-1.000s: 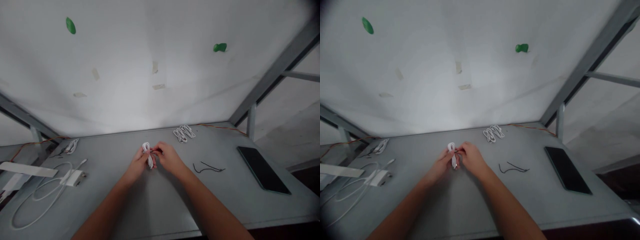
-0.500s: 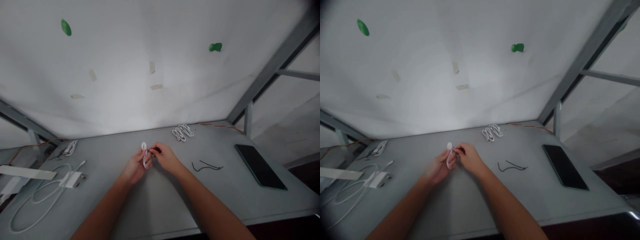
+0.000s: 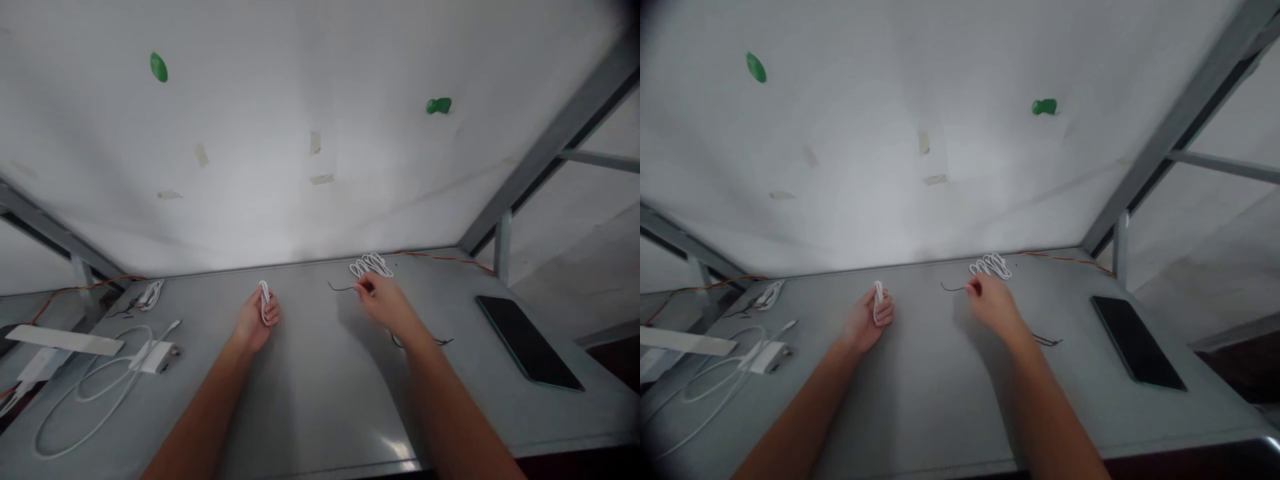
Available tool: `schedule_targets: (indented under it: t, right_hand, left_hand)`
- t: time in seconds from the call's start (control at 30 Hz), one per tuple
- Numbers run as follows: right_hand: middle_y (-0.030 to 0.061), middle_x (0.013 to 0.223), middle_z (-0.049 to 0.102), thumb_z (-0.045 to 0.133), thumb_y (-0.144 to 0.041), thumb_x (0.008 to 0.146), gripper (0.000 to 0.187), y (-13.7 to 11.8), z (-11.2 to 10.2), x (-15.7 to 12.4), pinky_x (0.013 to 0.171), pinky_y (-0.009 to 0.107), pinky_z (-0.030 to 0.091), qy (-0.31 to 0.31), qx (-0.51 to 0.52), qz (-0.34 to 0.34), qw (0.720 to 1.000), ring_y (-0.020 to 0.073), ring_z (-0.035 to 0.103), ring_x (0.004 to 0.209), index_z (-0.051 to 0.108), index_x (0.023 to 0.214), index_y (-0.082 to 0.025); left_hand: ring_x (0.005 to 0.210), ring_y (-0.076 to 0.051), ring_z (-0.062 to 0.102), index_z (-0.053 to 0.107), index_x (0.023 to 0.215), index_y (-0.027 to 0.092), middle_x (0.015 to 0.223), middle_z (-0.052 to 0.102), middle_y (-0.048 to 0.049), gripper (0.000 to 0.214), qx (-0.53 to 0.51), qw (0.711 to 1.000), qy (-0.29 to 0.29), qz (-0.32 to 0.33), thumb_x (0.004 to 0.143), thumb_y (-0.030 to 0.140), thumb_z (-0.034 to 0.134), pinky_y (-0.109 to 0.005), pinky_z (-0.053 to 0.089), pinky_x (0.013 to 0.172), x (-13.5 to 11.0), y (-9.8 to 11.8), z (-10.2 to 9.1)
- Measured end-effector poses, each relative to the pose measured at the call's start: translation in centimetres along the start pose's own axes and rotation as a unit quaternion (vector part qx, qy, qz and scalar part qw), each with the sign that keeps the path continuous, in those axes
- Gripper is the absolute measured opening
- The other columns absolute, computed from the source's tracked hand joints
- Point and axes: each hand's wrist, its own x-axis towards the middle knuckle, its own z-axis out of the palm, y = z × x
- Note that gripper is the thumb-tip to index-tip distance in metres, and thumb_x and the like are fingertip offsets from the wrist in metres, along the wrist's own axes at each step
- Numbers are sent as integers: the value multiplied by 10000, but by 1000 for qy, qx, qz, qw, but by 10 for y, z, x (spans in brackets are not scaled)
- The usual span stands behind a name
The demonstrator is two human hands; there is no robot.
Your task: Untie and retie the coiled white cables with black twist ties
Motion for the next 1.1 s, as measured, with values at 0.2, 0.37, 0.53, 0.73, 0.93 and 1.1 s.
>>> schedule_targets:
  t: [0.2,0.37,0.53,0.73,0.93,1.1]
  right_hand:
    - [64,671,723,616,-401,802,242,68,-99,-42,601,336,446,-104,-101,106,984,237,643,625,747,730,-210]
    - [127,866,788,719,-213,713,96,94,-104,-49,743,435,517,1,-198,110,974,330,719,803,793,771,-234]
    - [93,1078,788,666,-81,801,282,12,-14,-22,935,453,519,-41,-85,-78,992,304,712,1009,802,976,-256]
    - [71,1008,745,733,-63,840,291,-54,76,-9,913,362,480,-179,-1,-215,960,242,623,1007,776,1081,-219]
    - [27,879,665,782,-180,832,87,-36,87,-11,764,304,461,-152,183,-106,965,177,580,812,769,917,-194]
    - [1,700,641,741,-465,857,292,-34,95,-11,592,283,465,-218,368,10,904,149,554,616,696,837,-177]
  left_hand:
    - [520,-85,480,632,883,179,698,563,37,325,243,965,68,76,760,404,830,-200,305,436,11,-18,-4]
    - [624,-136,554,770,1002,168,707,655,-11,407,337,935,20,108,770,499,820,-259,445,625,13,-27,-5]
    - [825,-208,697,799,974,133,908,790,-108,396,285,957,9,51,811,494,805,-339,543,867,14,-36,0]
    - [942,-247,748,780,991,99,1032,800,-151,417,167,985,-34,-23,943,493,653,-408,554,1013,7,-33,-1]
    - [931,-273,752,773,1014,104,1006,796,-165,472,209,971,-119,-11,917,552,660,-407,570,952,0,-16,-1]
    - [728,-200,667,780,906,136,806,753,-103,526,376,912,-133,91,886,650,670,-310,516,718,-3,-14,7]
